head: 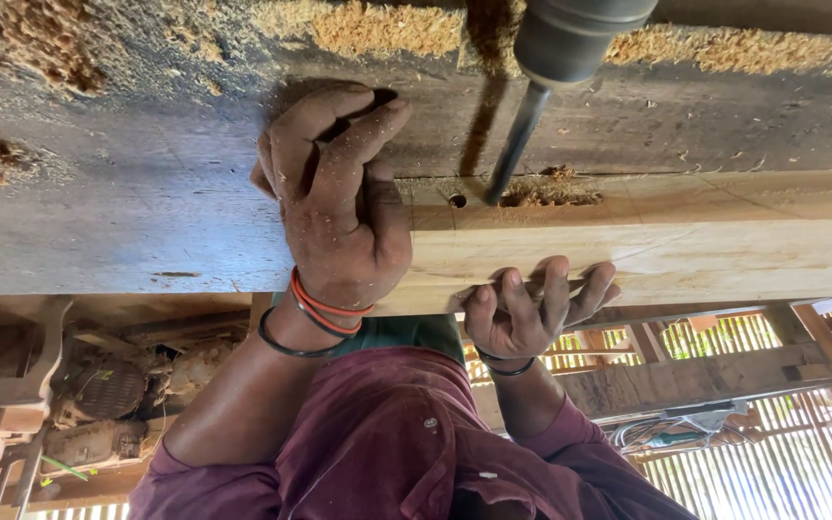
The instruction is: The person places a wooden plank on a drill press table and drills a series of holes along it, repositioning the plank between holes. They brush sawdust off the plank and slide it aside when finished.
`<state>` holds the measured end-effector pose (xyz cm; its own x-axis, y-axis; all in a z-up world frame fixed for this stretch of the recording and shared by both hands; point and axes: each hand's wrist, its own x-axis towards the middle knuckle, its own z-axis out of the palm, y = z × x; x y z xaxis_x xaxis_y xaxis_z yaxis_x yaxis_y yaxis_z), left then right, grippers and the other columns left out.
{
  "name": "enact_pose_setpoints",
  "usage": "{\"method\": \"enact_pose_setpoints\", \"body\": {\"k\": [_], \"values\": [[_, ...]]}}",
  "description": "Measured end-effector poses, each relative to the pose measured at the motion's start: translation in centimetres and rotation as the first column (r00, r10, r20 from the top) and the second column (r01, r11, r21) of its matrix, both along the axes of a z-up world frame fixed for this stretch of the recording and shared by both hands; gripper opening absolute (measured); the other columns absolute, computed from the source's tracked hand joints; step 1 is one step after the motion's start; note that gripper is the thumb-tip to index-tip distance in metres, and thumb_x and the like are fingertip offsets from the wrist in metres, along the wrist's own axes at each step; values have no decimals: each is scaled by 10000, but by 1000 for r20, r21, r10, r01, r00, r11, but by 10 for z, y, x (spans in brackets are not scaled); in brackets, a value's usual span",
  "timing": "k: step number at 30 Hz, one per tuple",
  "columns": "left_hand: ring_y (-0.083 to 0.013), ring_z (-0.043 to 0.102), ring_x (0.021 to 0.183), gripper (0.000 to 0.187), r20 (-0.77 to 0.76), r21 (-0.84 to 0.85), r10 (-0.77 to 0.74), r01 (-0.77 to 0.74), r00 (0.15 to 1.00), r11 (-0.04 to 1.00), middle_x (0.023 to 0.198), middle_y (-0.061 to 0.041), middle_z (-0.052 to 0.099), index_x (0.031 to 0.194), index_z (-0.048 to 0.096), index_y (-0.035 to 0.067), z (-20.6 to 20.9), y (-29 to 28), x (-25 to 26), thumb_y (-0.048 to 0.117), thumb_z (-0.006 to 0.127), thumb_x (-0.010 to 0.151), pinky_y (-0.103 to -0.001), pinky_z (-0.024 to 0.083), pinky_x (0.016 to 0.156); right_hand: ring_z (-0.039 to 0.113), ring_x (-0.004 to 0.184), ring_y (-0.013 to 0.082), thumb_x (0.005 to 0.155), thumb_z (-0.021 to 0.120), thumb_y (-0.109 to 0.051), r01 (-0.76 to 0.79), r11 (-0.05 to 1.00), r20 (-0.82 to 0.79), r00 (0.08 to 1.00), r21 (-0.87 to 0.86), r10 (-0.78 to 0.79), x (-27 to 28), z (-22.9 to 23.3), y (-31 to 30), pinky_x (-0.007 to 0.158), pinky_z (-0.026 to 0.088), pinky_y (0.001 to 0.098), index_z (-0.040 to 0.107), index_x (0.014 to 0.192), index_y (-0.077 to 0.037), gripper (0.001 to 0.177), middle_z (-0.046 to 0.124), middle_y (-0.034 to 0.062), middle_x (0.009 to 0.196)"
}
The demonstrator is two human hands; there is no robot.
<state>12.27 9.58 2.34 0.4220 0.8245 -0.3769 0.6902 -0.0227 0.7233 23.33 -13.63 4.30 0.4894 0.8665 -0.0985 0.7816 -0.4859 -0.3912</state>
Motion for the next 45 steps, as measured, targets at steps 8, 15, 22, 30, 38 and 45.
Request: {"method": "enact_pose_setpoints", "body": {"k": [8,15,22,30,38,45], "values": [[-190,486,1299,489,2,-10,4,-4,1000,1000,1378,13,546,1340,667,209,0,0,1,-10,622,905,-343,309,1127,125,1623,379,1003,645,-343,6,1000,-13,1000,-11,-7,1,2,2,1338,-25,590,687,1316,-282,322,380,-6,1672],[-177,492,1297,452,6,0,12,-12,1000,1000,1369,15,555,1324,675,202,0,1,2,-5,611,927,-340,309,1117,150,1612,366,978,633,-332,18,999,15,1000,37,-19,0,-2,4,1339,-22,575,700,1276,-276,311,404,-19,1655],[-188,499,1288,420,3,-10,7,-7,1000,1000,1341,1,557,1333,667,186,1,5,4,2,611,960,-338,315,1119,160,1608,380,970,641,-325,22,998,12,1000,52,-23,1,-3,4,1336,-13,577,711,1254,-263,299,422,-9,1640],[-192,524,1269,394,39,16,4,-5,999,1000,1324,-3,571,1337,650,185,-1,4,3,-4,601,995,-323,347,1085,203,1579,418,968,629,-366,5,995,72,997,98,-13,2,-8,11,1318,12,598,714,1234,-221,315,471,36,1591],[-212,526,1263,387,40,36,16,-18,999,999,1309,-26,571,1299,664,173,1,5,6,-10,598,964,-346,355,1122,230,1561,417,948,616,-395,-10,985,112,994,171,-9,1,-10,13,1306,35,589,718,1201,-200,335,512,47,1553],[-208,530,1251,349,58,39,21,-23,998,999,1300,-25,576,1293,672,155,0,5,5,-9,583,999,-344,355,1114,223,1575,377,944,647,-309,35,986,59,997,163,-45,-1,-11,16,1329,19,559,728,1160,-206,252,532,3,1539]]}}
